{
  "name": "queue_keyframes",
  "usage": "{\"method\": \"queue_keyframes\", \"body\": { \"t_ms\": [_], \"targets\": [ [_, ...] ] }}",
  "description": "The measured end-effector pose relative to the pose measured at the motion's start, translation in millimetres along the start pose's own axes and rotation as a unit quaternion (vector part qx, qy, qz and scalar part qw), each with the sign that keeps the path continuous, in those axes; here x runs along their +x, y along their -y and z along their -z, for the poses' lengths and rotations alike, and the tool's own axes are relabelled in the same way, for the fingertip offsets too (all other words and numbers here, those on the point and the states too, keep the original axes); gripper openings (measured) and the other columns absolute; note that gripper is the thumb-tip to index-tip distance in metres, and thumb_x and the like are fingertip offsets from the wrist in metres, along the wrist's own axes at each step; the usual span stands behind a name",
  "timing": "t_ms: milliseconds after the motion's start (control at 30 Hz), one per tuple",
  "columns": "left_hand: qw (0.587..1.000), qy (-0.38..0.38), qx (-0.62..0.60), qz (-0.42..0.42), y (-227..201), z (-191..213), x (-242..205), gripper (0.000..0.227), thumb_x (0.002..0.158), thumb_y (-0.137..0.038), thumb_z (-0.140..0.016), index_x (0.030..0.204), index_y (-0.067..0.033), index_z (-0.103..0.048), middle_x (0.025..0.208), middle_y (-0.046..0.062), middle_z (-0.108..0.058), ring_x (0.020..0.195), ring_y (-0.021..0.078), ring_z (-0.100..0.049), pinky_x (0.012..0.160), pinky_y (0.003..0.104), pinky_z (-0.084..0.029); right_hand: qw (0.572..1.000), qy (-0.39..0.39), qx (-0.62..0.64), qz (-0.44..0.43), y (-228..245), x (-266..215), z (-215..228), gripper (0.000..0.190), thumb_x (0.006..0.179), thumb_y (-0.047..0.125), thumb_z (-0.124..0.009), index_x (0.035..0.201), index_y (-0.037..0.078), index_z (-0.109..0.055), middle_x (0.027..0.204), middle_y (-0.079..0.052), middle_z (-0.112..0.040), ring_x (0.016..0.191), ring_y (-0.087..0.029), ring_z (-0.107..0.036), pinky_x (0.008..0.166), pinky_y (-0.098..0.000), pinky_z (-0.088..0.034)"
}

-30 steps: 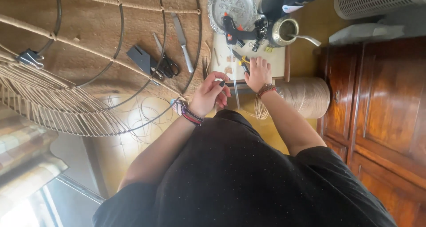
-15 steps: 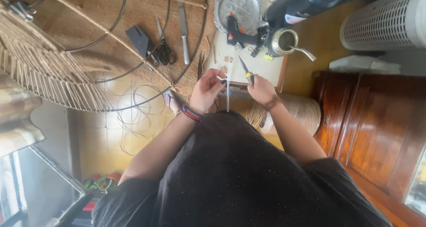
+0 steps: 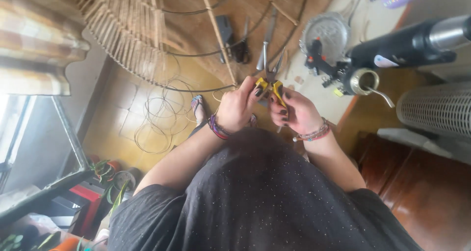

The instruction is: Cutting wicker strips and using a hot glue gun and pliers to attach them to a large wicker furniture frame.

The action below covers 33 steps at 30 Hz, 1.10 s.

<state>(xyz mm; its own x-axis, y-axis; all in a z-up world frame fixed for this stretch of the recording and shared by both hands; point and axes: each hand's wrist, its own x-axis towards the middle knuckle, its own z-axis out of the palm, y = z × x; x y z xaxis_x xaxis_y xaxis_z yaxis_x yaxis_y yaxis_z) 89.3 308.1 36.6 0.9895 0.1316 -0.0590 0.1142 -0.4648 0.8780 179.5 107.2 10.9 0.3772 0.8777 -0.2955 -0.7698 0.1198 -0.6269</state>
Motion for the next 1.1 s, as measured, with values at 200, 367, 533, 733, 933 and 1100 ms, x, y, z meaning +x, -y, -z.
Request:
{"method": "queue_keyframes", "body": {
  "t_ms": [200,367,533,733,933,1100],
  "targets": [
    [0.996,-0.007,0.086,-0.008,19.3,91.5,-25.0,0.025,0.106,-0.044,-0.039,0.113,-0.0243,-0.053,0.066,0.015,-0.067,0.073,0.0442,-0.071,0.073,0.053,-0.058,1.0,0.007,-0.007,-0.002,-34.0,73.4,-62.4,0.036,0.109,0.044,-0.046,0.092,0.012,-0.045,0.067,0.006,-0.022,0.042,-0.004,-0.025,0.028,-0.0191,-0.025],
    [0.991,-0.036,0.127,0.007,41.2,158.3,-43.6,0.023,0.106,-0.041,-0.04,0.111,-0.0212,-0.05,0.061,0.016,-0.066,0.069,0.0432,-0.072,0.071,0.051,-0.059,0.93,-0.131,-0.331,0.097,-37.6,131.2,-150.8,0.048,0.111,0.036,-0.045,0.071,0.011,-0.05,0.053,0.003,-0.041,0.037,-0.005,-0.045,0.03,-0.0187,-0.037],
    [0.991,-0.044,0.129,-0.013,82.0,192.3,-40.4,0.022,0.105,-0.039,-0.041,0.111,-0.0199,-0.049,0.058,0.016,-0.064,0.065,0.0441,-0.072,0.067,0.053,-0.058,0.859,-0.187,-0.465,0.102,-40.3,171.8,-205.3,0.055,0.111,0.043,-0.042,0.066,0.014,-0.053,0.047,0.0,-0.051,0.037,-0.008,-0.051,0.036,-0.0196,-0.042],
    [0.997,-0.023,0.064,-0.038,105.0,221.1,-34.5,0.024,0.105,-0.041,-0.041,0.11,-0.0188,-0.049,0.056,0.02,-0.063,0.065,0.0458,-0.071,0.065,0.053,-0.058,0.987,-0.138,-0.073,0.038,-73.3,199.8,-182.1,0.043,0.111,0.036,-0.046,0.074,0.016,-0.039,0.062,0.008,-0.017,0.037,-0.003,-0.025,0.026,-0.0165,-0.024],
    [0.998,0.021,-0.009,-0.055,116.6,244.3,-19.2,0.021,0.104,-0.041,-0.045,0.112,-0.0227,-0.054,0.069,0.021,-0.069,0.075,0.0464,-0.071,0.07,0.055,-0.058,0.99,-0.038,-0.096,0.094,-50.4,216.3,-180.1,0.033,0.11,0.03,-0.046,0.082,0.014,-0.042,0.055,0.006,-0.024,0.033,-0.004,-0.027,0.026,-0.0171,-0.024],
    [0.983,-0.043,-0.145,-0.099,121.9,276.6,1.3,0.029,0.108,-0.019,-0.037,0.117,-0.0123,-0.064,0.095,0.019,-0.071,0.097,0.0475,-0.07,0.085,0.055,-0.056,0.985,-0.086,-0.04,0.147,-28.3,207.8,-192.2,0.034,0.11,0.027,-0.046,0.08,0.011,-0.049,0.058,0.01,-0.021,0.035,0.0,-0.03,0.025,-0.0138,-0.028]
  ]
}}
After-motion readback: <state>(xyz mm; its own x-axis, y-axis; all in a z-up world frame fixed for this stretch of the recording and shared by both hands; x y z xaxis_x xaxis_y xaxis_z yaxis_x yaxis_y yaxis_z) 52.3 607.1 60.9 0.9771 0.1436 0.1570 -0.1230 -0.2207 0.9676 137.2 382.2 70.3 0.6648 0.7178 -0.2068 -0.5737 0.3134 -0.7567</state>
